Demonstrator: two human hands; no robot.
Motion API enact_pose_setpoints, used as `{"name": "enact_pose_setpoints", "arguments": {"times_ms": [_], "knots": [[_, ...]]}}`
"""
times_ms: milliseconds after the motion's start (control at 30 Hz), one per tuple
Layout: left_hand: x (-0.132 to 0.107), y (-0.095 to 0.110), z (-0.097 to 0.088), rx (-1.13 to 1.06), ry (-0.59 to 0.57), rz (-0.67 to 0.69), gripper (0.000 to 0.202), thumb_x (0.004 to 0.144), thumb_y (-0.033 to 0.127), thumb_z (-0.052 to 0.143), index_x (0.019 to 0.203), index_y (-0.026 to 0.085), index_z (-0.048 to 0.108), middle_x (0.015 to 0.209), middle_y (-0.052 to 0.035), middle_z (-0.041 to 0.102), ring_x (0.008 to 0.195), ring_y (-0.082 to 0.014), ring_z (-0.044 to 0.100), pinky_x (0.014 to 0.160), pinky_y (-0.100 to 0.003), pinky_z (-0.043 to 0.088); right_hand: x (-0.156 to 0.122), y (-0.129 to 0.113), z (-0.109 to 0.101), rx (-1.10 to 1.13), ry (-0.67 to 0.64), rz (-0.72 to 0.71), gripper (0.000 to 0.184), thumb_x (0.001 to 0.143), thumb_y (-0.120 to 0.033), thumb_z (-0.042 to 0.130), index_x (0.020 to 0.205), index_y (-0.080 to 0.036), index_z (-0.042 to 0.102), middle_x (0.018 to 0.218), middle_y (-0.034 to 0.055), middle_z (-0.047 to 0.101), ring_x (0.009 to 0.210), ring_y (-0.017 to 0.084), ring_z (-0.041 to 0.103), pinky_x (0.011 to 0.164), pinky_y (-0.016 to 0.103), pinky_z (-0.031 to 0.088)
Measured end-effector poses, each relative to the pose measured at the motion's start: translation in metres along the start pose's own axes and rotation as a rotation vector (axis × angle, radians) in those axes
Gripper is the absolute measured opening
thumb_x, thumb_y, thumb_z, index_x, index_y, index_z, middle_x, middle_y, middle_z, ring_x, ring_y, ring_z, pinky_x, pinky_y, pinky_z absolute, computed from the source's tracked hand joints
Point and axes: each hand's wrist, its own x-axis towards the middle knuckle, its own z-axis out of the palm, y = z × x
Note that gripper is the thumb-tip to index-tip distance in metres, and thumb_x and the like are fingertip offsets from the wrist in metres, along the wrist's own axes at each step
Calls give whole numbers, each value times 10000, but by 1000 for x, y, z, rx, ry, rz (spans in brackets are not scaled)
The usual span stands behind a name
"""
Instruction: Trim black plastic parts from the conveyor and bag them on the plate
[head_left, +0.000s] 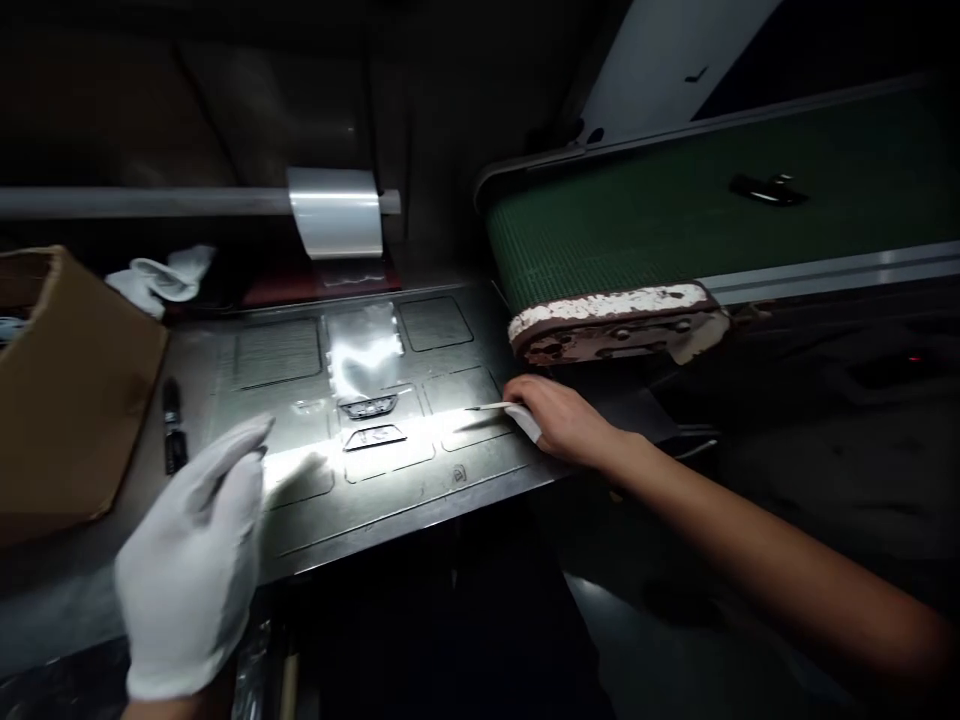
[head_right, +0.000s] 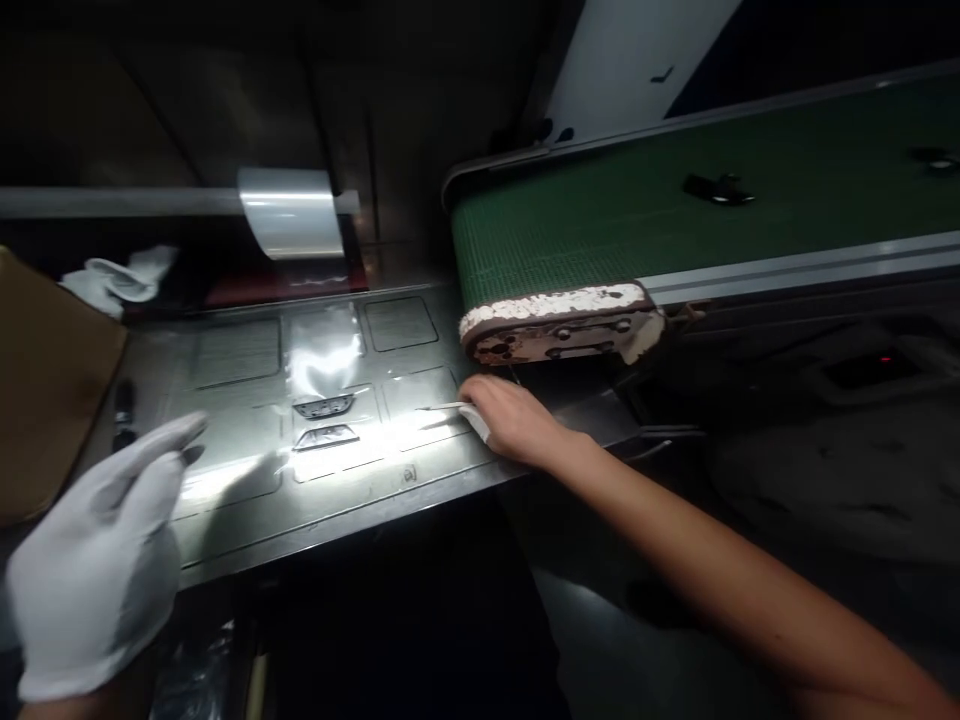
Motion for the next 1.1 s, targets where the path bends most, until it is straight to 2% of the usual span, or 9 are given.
{"name": "enact_pose_setpoints", "arguments": {"times_ms": [100,167,233,333,433,633,767,967,1100], "knots": [[29,-7,7,156,-126,120,304,976,461,605,1195,297,737,1425,-17,660,1366,-335,566,1208,-590,425,18,-24,-2,111,39,-1,340,938,-220,533,1272,-161,562,1127,114,736,923,244,697,777,348,517],[47,-12,20,230,-217,275,340,962,456,616,1189,230,730,1516,-80,575,1457,-355,457,1224,-585,392,39,-44,-5,124,36,-83,365,1004,-268,474,1339,-165,571,1202,116,734,1026,247,693,845,358,512],[59,-18,34,291,-272,361,314,950,416,635,1172,214,726,1533,-107,539,1496,-368,384,1229,-591,371,63,-63,-8,67,3,-156,383,1035,-284,444,1366,-180,606,1209,108,732,1084,255,667,863,360,488],[65,-23,47,328,-334,405,171,930,323,662,1044,217,734,1474,-105,561,1451,-367,420,1194,-564,414,94,-82,-10,-34,-90,-188,388,976,-231,540,1343,-232,666,1074,67,739,972,238,658,720,318,420],[65,-27,49,315,-360,417,95,925,280,665,972,211,711,1433,-109,563,1404,-355,453,1156,-529,451,115,-94,-8,-54,-188,-207,531,849,-123,595,1344,-301,670,1094,22,728,859,195,649,606,301,302],[67,-28,47,286,-379,402,44,913,249,667,947,228,686,1418,-93,564,1342,-365,491,1105,-551,475,133,-107,-1,-94,-241,-265,520,847,-90,553,1292,-316,701,1148,15,740,856,178,654,561,314,189],[68,-26,47,280,-385,395,62,931,249,638,946,226,693,1366,-97,589,1316,-351,505,1079,-543,491,117,-95,-11,-178,-246,-242,533,822,-71,558,1282,-295,707,1109,23,742,856,187,651,560,311,188],[66,-25,44,291,-382,441,126,925,266,653,989,195,735,1383,-119,593,1343,-340,489,1118,-504,459,47,-49,-38,-339,-188,-40,615,768,8,509,1274,-277,712,1066,35,730,857,189,634,578,297,264],[59,-11,39,314,-360,518,134,931,266,646,990,201,746,1123,-94,700,1142,-309,606,1018,-470,492,10,-33,-23,-278,-83,113,735,752,41,471,1424,-219,614,1221,92,688,1017,228,633,739,306,451]]}}
